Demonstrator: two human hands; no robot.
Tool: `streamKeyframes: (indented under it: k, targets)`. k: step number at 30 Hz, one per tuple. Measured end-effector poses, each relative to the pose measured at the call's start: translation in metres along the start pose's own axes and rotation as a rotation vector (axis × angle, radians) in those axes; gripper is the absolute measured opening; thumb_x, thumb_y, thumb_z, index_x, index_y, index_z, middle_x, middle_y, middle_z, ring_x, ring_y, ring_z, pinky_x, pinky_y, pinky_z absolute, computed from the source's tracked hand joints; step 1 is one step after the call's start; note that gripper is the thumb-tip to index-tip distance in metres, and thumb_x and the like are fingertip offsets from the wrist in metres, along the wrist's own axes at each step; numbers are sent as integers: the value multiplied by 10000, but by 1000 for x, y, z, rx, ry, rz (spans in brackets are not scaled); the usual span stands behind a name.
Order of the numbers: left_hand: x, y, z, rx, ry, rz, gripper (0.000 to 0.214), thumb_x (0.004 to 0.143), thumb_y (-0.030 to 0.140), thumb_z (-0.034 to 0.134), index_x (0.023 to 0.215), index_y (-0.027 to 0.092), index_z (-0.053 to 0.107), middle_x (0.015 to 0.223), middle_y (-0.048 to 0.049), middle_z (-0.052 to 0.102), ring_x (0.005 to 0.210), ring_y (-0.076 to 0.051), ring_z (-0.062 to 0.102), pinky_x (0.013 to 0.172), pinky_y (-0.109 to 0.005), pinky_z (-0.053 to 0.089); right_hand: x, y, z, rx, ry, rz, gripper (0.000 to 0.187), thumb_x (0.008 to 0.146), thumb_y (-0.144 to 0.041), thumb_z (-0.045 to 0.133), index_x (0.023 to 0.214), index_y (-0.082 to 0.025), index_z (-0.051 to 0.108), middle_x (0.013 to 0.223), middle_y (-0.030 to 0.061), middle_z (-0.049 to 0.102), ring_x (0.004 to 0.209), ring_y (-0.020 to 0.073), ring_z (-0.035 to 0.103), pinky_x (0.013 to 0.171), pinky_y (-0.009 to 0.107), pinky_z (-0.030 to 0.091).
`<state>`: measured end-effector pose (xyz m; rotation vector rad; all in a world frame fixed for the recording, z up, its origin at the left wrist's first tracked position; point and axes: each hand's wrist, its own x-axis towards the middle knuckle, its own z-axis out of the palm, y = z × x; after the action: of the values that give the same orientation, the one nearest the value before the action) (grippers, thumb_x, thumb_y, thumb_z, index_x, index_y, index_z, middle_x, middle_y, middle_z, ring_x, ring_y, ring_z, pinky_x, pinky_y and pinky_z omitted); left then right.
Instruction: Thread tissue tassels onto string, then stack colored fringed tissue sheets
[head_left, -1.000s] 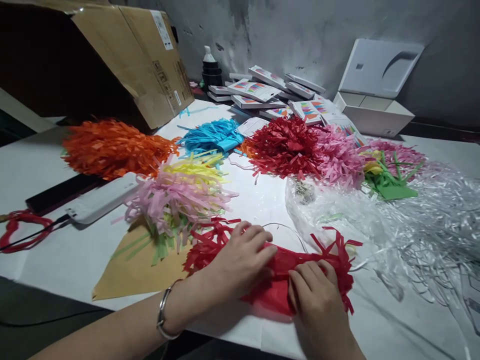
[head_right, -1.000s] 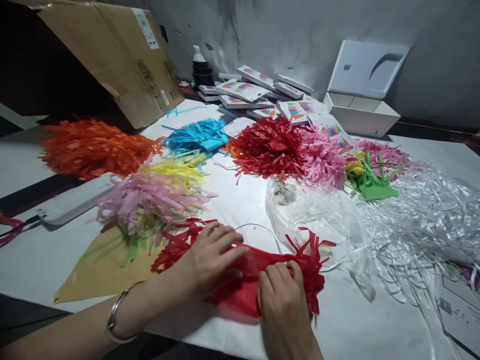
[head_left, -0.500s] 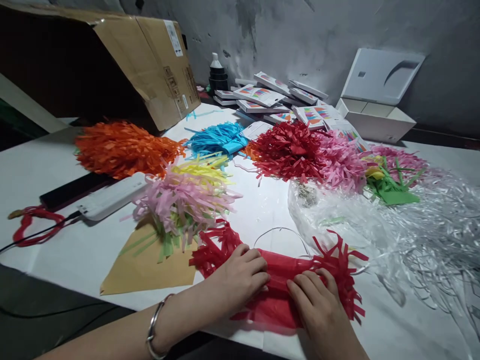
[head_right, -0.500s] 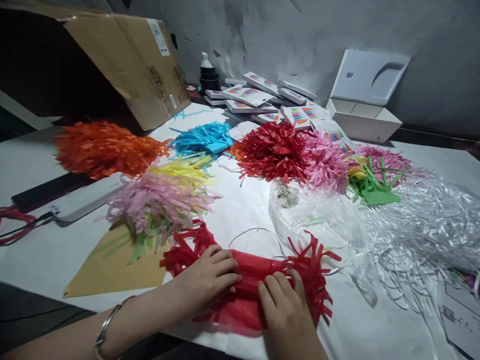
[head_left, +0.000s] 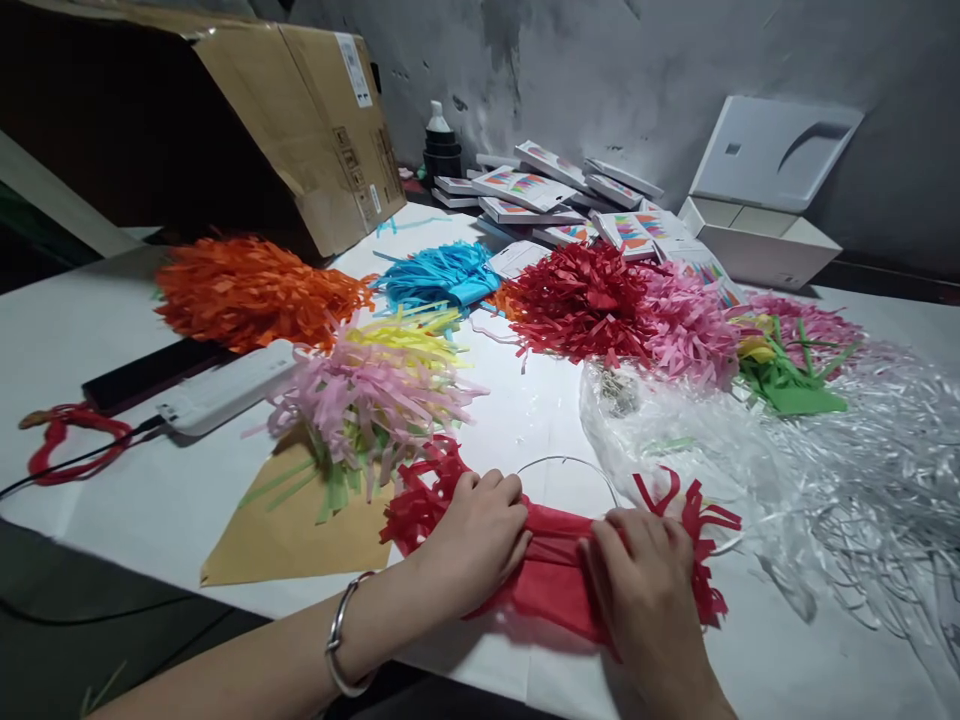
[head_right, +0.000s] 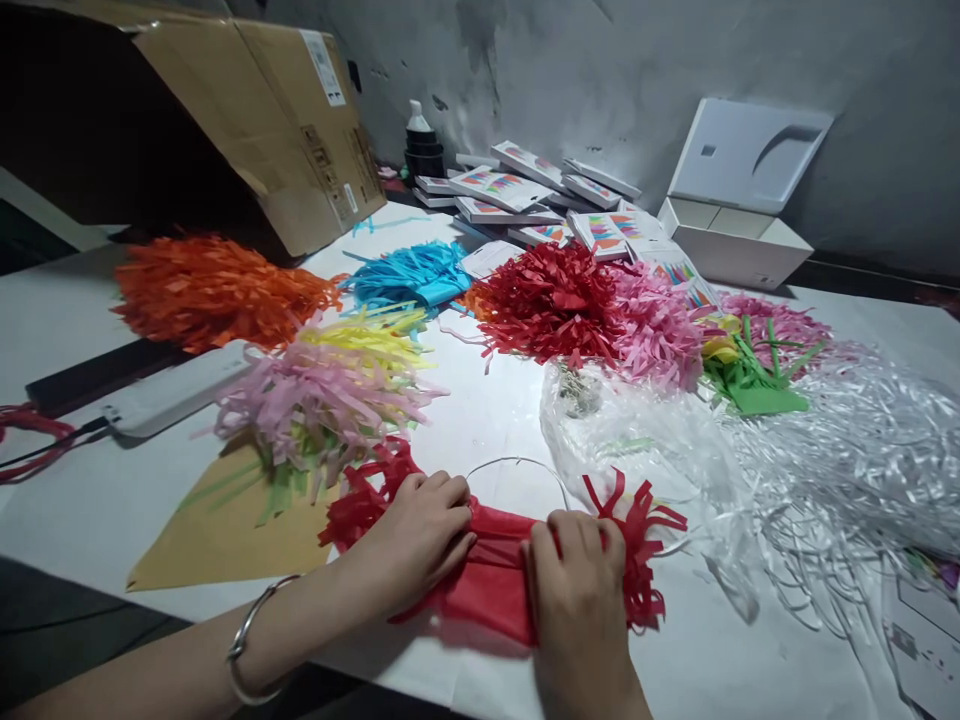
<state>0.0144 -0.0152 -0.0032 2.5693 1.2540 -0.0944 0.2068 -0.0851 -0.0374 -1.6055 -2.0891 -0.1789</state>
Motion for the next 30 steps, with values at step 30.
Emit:
streamKeyframes:
  k: [30]
  targets:
    - [-6,7,18,84,116,33,149,940,177,559,861,168,685,959,-95,654,894,-280,548,808,-472,364,-11,8,6,-72,-146,89,275,983,-123,422,766,-212,566,800,57,610,818,256,527,884,473,346]
